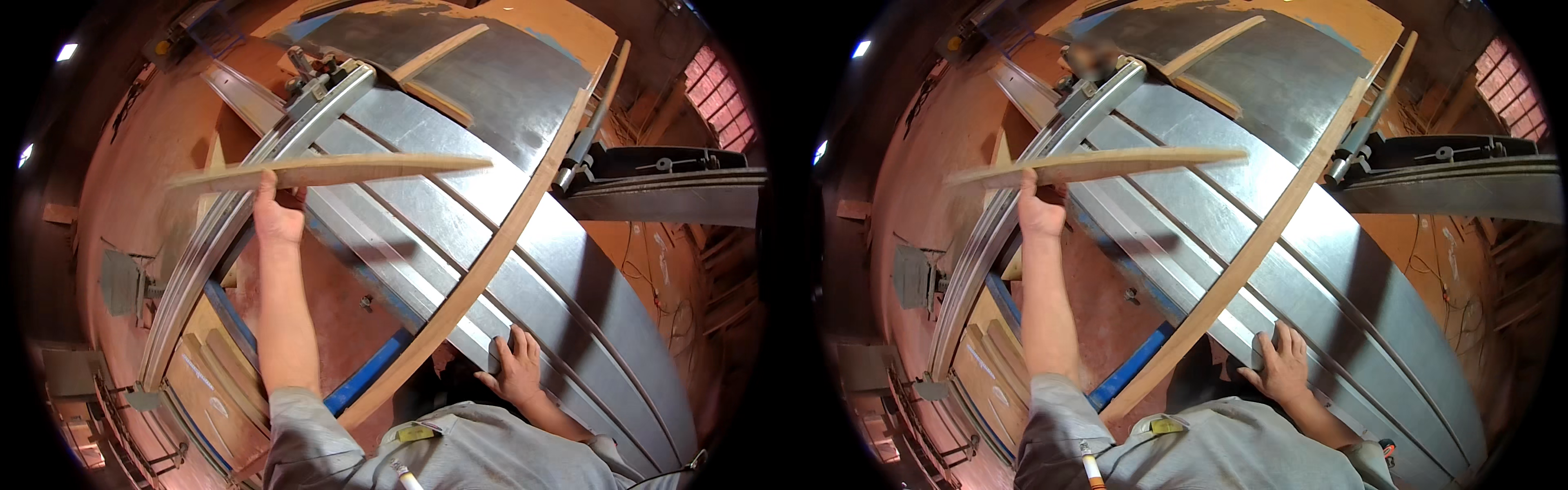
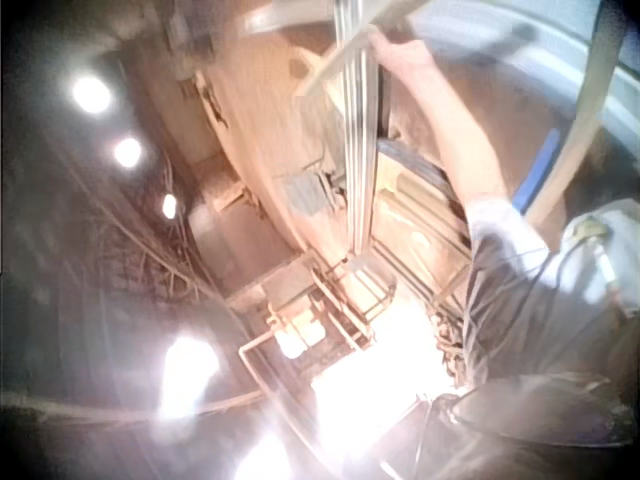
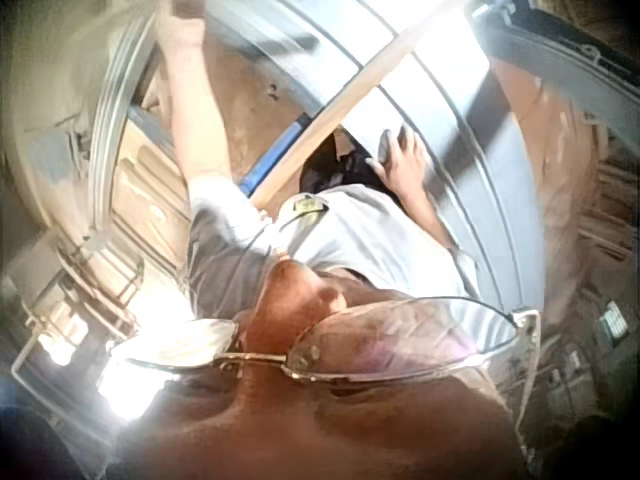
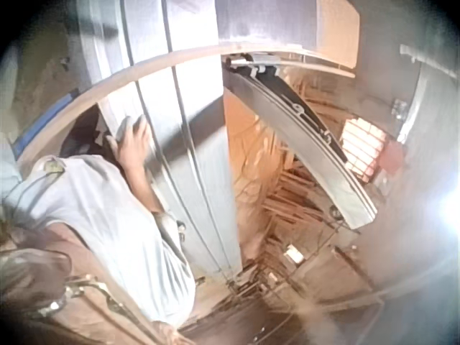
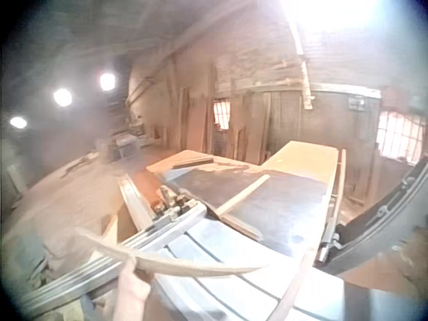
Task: The person uses a table saw to cut long wooden planks into smaller pieces, guiding the wood through the blade with a push stick. They then walk to a pile of scrap wood on the floor, pick up a piece, and measure it with a tape measure before returning to the saw.
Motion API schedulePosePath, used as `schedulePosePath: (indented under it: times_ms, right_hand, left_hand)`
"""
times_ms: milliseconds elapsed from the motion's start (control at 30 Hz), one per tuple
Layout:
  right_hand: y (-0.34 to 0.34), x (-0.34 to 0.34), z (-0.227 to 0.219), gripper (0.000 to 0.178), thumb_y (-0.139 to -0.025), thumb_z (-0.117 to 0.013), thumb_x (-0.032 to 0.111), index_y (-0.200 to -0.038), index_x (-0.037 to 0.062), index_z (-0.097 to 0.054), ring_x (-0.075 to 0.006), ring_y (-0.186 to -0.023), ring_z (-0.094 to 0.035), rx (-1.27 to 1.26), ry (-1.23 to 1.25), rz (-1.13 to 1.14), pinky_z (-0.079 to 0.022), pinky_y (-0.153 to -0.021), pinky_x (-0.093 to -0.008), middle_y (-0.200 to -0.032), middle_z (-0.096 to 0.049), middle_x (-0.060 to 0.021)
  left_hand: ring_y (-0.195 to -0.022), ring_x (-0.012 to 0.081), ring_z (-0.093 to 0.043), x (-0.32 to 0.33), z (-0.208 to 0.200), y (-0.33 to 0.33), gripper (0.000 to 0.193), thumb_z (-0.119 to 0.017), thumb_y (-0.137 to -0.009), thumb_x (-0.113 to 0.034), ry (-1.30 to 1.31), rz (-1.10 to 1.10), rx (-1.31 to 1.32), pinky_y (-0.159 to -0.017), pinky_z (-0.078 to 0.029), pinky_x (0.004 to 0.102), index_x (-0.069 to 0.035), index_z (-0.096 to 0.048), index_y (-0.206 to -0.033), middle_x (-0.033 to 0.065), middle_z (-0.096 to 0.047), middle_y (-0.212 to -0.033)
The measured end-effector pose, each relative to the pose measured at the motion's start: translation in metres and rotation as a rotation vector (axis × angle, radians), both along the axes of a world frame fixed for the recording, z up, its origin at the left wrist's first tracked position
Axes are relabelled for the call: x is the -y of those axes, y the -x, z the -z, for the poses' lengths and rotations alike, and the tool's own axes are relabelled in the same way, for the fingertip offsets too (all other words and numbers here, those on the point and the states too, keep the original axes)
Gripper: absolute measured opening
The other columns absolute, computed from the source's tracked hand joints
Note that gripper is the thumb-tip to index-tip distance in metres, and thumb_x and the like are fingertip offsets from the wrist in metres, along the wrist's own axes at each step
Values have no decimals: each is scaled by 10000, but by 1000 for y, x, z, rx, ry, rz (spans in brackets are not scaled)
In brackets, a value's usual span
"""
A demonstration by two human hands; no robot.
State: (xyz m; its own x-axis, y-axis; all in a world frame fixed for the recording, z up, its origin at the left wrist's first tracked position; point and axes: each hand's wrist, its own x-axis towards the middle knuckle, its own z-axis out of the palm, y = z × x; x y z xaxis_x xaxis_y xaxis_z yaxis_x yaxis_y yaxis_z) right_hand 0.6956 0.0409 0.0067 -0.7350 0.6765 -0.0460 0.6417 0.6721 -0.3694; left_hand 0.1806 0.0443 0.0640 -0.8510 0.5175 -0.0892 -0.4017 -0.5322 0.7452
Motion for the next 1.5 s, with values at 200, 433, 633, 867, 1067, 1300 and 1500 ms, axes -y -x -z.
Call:
schedulePosePath:
  times_ms: [200, 433, 633, 867, 1067, 1300, 1500]
  right_hand:
    - [3, -2, -6, 779, -606, -871, 462, -1224, 117, -547, -407, -1241, -410, 23, -10, -4, -351, -1039, -509, -1359, -430, -217]
    - [1, 0, 3, 829, -593, -865, 495, -1248, 109, -533, -423, -1237, -421, 28, -11, -8, -354, -1033, -527, -1367, -424, -230]
    - [0, 1, 4, 861, -590, -857, 525, -1260, 100, -526, -432, -1240, -429, 39, -30, -13, -355, -1033, -523, -1367, -424, -242]
    - [0, 0, 7, 843, -595, -847, 537, -1246, 101, -536, -423, -1233, -437, 38, -29, -6, -360, -1031, -520, -1361, -435, -238]
    - [3, 1, 2, 788, -575, -876, 488, -1201, 113, -579, -414, -1229, -435, 30, -27, 17, -372, -1028, -511, -1347, -453, -218]
    - [2, 1, 1, 803, -575, -874, 492, -1222, 122, -574, -415, -1236, -440, 69, -20, 31, -375, -1025, -516, -1347, -462, -221]
    - [-1, 4, 8, 819, -558, -887, 495, -1212, 107, -583, -432, -1247, -418, 77, -21, 39, -351, -1020, -536, -1376, -442, -245]
  left_hand:
    - [-916, 224, -620, -47, 71, -42, 292, -753, -888, -264, -33, -178, 369, -799, -565, 365, -106, -626, -1098, 55, -640, -1024]
    - [-917, 274, -637, -67, 90, -49, 331, -599, -985, -346, 109, 256, 398, -825, -572, 370, -51, -569, -1133, 147, -632, -955]
    - [-1089, 354, -600, -33, 65, -40, 549, -702, -880, -332, 1200, -253, -1532, -917, -487, 452, -2, -551, -1291, 162, -655, -1163]
    - [-1141, 363, -549, -34, 74, -10, 489, -730, -857, -260, 1364, 114, -1566, -969, -446, 462, -21, -592, -1260, 170, -601, -1202]
    - [-1109, 371, -554, -50, 90, 13, 432, -712, -858, -224, 1232, 19, -1546, -951, -445, 477, -33, -615, -1233, 177, -606, -1145]
    - [-1132, 368, -528, -73, 91, 35, 419, -691, -868, -263, 1251, -25, -1519, -969, -434, 468, -40, -624, -1217, 171, -603, -1145]
    - [-1100, 369, -531, -88, 97, 58, 349, -700, -847, -250, 1226, -100, -1575, -958, -438, 471, -45, -645, -1125, 162, -600, -1125]
